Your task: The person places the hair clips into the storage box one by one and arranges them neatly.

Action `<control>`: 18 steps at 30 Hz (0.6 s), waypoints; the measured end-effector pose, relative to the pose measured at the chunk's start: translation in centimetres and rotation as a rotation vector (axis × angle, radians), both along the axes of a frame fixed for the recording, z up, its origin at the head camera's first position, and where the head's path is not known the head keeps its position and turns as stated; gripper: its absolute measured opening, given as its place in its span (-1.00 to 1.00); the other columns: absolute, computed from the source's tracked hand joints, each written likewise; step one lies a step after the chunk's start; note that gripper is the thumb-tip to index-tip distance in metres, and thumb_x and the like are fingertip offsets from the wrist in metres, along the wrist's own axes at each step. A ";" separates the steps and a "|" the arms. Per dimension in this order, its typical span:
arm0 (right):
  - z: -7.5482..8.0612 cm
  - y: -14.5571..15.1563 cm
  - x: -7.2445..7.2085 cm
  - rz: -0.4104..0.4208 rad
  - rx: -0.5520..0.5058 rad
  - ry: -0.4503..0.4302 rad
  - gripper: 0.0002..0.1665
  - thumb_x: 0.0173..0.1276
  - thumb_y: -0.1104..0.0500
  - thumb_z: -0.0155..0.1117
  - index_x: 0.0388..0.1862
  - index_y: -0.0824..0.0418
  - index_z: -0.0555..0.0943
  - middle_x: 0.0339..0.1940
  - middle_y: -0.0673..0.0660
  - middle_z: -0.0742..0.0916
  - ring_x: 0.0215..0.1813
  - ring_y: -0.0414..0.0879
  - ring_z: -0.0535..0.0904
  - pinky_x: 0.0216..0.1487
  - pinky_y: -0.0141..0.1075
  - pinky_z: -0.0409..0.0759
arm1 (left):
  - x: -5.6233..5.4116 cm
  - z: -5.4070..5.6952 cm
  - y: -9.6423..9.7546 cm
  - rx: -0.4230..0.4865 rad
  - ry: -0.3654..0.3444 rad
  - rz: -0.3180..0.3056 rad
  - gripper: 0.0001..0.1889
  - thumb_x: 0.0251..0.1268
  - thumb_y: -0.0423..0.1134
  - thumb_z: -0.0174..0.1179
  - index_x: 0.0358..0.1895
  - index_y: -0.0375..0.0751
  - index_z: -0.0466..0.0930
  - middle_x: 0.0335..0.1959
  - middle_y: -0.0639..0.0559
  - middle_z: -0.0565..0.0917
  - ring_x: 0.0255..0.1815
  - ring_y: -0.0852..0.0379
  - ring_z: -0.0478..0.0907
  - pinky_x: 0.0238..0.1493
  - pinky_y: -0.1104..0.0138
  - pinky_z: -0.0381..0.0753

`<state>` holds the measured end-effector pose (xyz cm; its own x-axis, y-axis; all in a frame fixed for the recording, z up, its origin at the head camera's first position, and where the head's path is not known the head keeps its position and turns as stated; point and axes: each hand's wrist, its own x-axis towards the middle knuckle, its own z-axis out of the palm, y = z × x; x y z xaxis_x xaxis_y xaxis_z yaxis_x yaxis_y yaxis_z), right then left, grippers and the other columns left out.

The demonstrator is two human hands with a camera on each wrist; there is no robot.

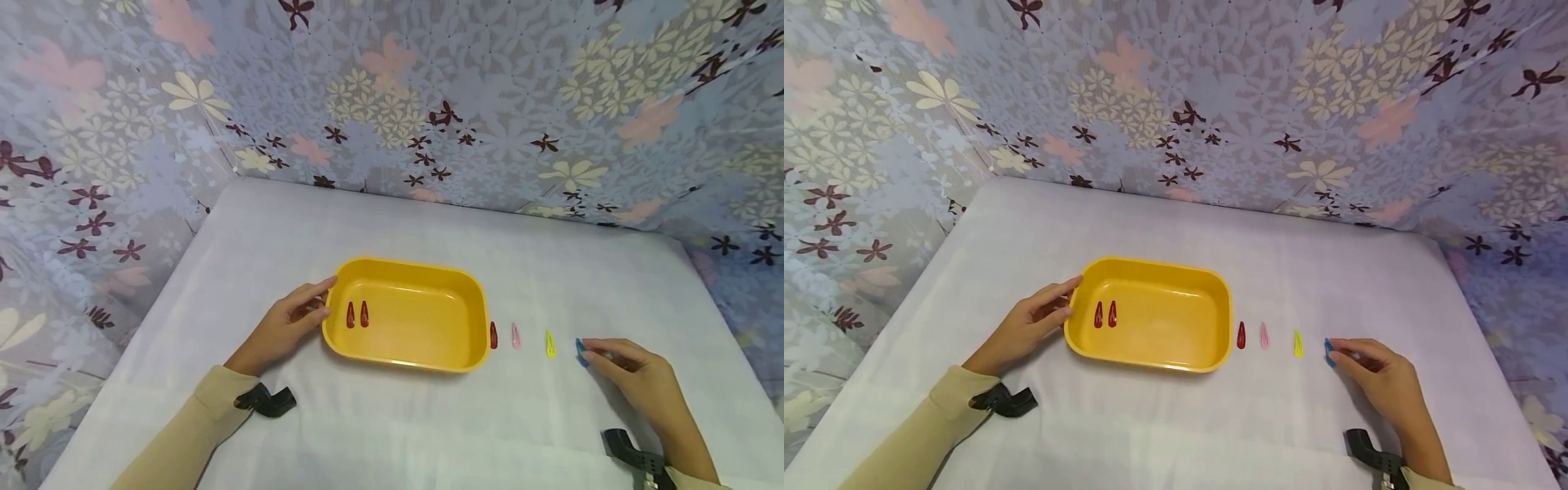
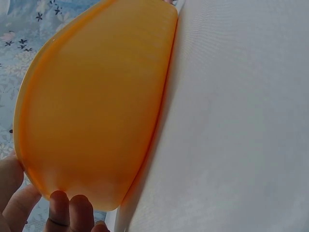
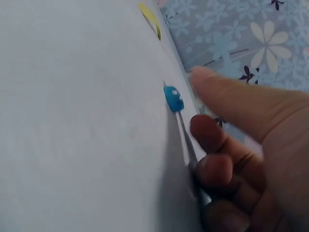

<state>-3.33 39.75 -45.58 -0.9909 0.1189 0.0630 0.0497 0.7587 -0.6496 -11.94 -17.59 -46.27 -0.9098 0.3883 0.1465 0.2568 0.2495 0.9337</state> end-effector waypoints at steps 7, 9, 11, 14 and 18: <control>-0.4 -1.0 -0.3 0.054 0.155 0.143 -0.73 0.30 0.15 0.53 -0.01 0.05 0.82 -0.14 -0.09 0.73 -0.42 -0.23 0.46 -0.47 -0.46 0.41 | 0.3 0.1 0.0 -0.018 -0.023 0.022 -0.46 0.54 -0.22 0.20 0.52 0.12 0.40 0.04 -0.01 0.56 0.04 0.02 0.50 0.08 0.39 0.53; -0.4 -1.3 -0.4 0.057 0.186 0.165 -0.74 0.28 0.18 0.55 -0.05 0.05 0.83 -0.14 -0.03 0.73 -0.44 -0.24 0.44 -0.50 -0.46 0.38 | 0.3 0.2 0.1 -0.022 -0.027 0.025 -0.46 0.54 -0.21 0.20 0.52 0.13 0.40 0.03 -0.01 0.56 0.03 0.02 0.49 0.07 0.39 0.53; -0.4 -1.5 -0.5 0.053 0.213 0.178 -0.74 0.25 0.21 0.57 -0.07 0.06 0.83 -0.14 0.00 0.74 -0.46 -0.26 0.42 -0.52 -0.46 0.36 | 0.3 0.3 0.1 -0.027 -0.028 0.027 -0.46 0.54 -0.20 0.20 0.52 0.14 0.40 0.02 0.00 0.56 0.03 0.02 0.49 0.08 0.38 0.53; -0.3 -1.9 -0.5 0.042 0.238 0.188 -0.73 0.21 0.25 0.58 -0.10 0.09 0.84 -0.16 0.04 0.76 -0.48 -0.28 0.43 -0.52 -0.48 0.36 | 0.3 0.4 0.1 -0.032 -0.031 0.027 -0.46 0.54 -0.19 0.20 0.52 0.16 0.40 0.03 0.00 0.56 0.05 0.02 0.49 0.10 0.38 0.53; -0.3 -2.2 -0.5 0.007 0.259 0.160 -0.73 0.21 0.22 0.59 -0.08 0.14 0.83 -0.20 0.09 0.79 -0.50 -0.26 0.41 -0.53 -0.47 0.35 | 0.2 0.2 0.1 -0.022 -0.027 0.023 -0.46 0.54 -0.21 0.20 0.52 0.12 0.40 0.04 -0.01 0.57 0.05 0.02 0.50 0.10 0.38 0.53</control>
